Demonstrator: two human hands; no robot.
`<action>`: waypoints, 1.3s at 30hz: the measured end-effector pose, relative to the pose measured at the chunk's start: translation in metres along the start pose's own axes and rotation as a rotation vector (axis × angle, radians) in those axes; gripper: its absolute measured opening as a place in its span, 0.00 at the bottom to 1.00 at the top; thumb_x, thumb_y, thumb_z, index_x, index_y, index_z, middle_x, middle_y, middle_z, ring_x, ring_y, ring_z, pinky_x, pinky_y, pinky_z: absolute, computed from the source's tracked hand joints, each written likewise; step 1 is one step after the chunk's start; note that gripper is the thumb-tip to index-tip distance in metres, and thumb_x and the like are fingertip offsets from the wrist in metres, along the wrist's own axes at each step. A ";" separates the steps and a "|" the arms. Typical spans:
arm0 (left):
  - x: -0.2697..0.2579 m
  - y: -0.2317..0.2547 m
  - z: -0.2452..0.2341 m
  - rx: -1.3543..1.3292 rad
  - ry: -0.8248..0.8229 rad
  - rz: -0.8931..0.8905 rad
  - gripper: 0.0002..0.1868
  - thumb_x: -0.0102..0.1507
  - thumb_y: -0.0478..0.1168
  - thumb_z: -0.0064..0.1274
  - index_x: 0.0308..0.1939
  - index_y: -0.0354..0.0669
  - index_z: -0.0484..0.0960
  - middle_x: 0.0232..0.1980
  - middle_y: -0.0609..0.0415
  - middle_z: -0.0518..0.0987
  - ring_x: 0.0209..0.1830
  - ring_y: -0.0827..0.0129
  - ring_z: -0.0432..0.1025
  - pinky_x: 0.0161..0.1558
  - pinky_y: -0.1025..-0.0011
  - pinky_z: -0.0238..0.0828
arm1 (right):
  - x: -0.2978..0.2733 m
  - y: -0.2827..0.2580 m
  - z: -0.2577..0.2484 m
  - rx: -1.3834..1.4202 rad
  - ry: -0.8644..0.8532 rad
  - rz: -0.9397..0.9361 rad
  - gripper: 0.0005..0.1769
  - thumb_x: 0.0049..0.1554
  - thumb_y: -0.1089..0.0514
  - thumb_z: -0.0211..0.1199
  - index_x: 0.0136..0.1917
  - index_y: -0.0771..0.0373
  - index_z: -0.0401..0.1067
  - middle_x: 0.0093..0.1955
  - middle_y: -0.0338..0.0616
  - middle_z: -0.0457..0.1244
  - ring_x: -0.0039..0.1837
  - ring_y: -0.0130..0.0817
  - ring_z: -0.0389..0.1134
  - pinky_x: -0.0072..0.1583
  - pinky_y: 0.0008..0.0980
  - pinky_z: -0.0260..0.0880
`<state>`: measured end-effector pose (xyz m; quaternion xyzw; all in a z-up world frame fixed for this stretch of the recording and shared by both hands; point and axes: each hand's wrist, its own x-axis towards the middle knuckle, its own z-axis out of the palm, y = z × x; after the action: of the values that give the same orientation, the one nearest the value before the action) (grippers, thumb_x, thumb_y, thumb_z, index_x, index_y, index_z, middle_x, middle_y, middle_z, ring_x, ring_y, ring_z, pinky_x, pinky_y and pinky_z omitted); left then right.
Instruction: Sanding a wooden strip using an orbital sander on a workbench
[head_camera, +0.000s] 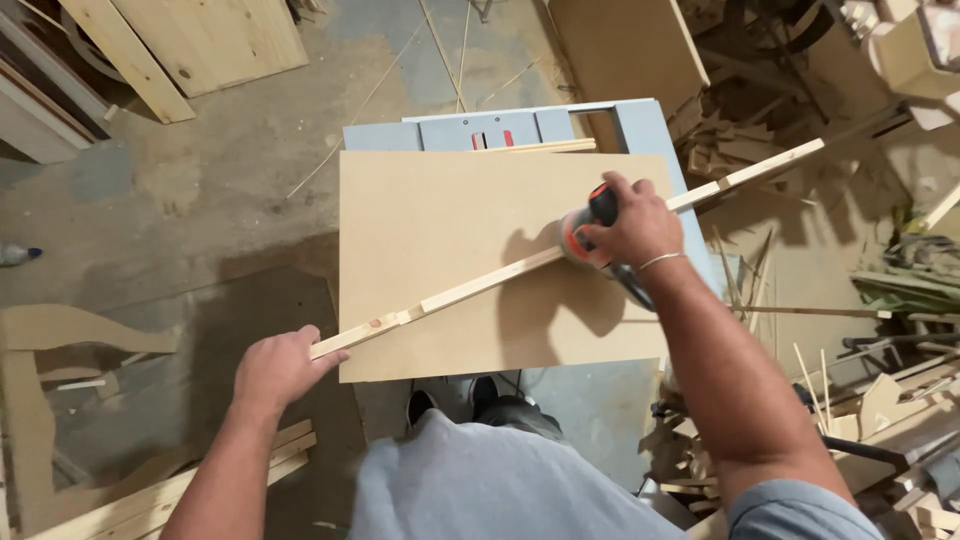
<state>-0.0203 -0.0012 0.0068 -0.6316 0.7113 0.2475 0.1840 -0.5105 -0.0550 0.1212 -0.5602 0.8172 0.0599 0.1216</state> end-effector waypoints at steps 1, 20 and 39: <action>0.001 0.001 0.001 0.007 -0.002 -0.002 0.31 0.60 0.77 0.42 0.41 0.58 0.76 0.44 0.52 0.85 0.54 0.53 0.80 0.54 0.59 0.77 | 0.003 0.008 -0.004 0.007 -0.003 0.001 0.49 0.48 0.33 0.69 0.79 0.34 0.54 0.66 0.44 0.58 0.69 0.54 0.67 0.65 0.51 0.69; 0.062 0.093 0.063 0.123 0.499 0.215 0.29 0.58 0.74 0.50 0.34 0.53 0.74 0.36 0.57 0.75 0.41 0.58 0.75 0.41 0.60 0.74 | 0.021 0.062 -0.013 0.086 -0.005 -0.202 0.46 0.46 0.40 0.69 0.76 0.42 0.59 0.60 0.50 0.60 0.59 0.60 0.67 0.56 0.55 0.72; 0.106 0.065 0.105 0.133 0.419 0.038 0.32 0.53 0.78 0.51 0.30 0.55 0.73 0.37 0.59 0.76 0.43 0.58 0.75 0.36 0.52 0.67 | 0.104 0.194 -0.045 0.197 0.112 0.102 0.40 0.43 0.48 0.64 0.70 0.39 0.63 0.59 0.52 0.59 0.56 0.58 0.68 0.55 0.52 0.69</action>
<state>-0.1044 -0.0203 -0.1317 -0.6422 0.7605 0.0667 0.0688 -0.7328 -0.0885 0.1296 -0.5059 0.8520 -0.0462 0.1269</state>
